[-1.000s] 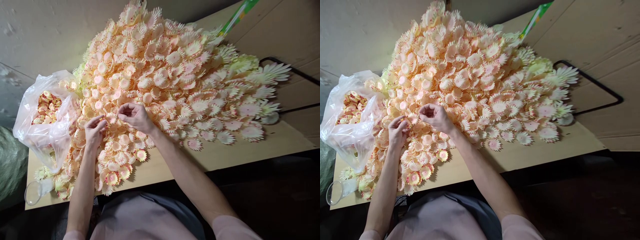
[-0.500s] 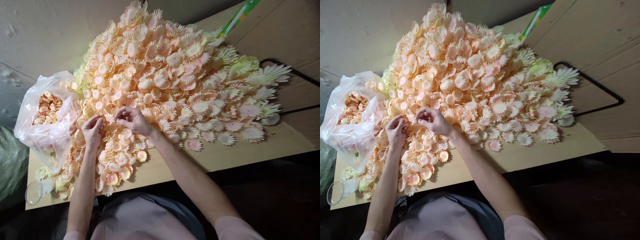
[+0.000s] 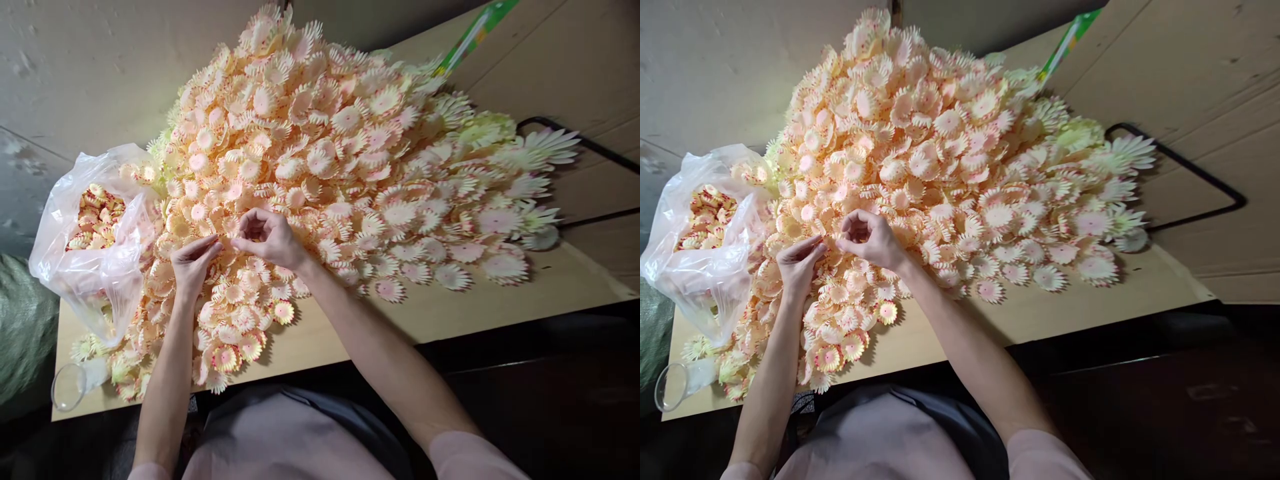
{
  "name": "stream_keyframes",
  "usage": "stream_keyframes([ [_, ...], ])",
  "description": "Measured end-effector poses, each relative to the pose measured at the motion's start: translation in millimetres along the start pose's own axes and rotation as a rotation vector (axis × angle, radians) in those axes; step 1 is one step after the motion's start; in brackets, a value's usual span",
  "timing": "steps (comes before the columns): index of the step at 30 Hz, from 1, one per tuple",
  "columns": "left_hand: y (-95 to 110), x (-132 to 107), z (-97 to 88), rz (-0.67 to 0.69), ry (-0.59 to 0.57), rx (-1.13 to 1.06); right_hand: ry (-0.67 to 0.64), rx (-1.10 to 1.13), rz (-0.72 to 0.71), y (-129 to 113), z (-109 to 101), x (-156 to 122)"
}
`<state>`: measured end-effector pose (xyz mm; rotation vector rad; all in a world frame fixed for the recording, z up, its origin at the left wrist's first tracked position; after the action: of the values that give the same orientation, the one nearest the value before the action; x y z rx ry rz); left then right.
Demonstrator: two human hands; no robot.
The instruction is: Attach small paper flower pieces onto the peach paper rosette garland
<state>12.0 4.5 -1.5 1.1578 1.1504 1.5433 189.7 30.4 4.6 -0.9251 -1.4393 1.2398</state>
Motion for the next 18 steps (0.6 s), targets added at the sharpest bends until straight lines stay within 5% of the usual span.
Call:
stream_keyframes([
  [10,1,-8,7.3,0.078,-0.014,0.029,0.277,-0.535,-0.296,3,1,-3],
  [18,0,-8,11.7,0.115,0.001,0.06,0.337,-0.807,-0.404,7,7,-3],
])
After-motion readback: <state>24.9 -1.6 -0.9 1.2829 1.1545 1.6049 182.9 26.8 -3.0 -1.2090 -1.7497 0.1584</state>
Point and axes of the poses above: each hand's wrist, its own x-axis towards the middle knuckle, its own z-axis out of the palm, y = z × x, the point moved 1 cm from there along x, towards the middle knuckle, and after that the axes turned 10 degrees about -x, right-handed, at the moved point
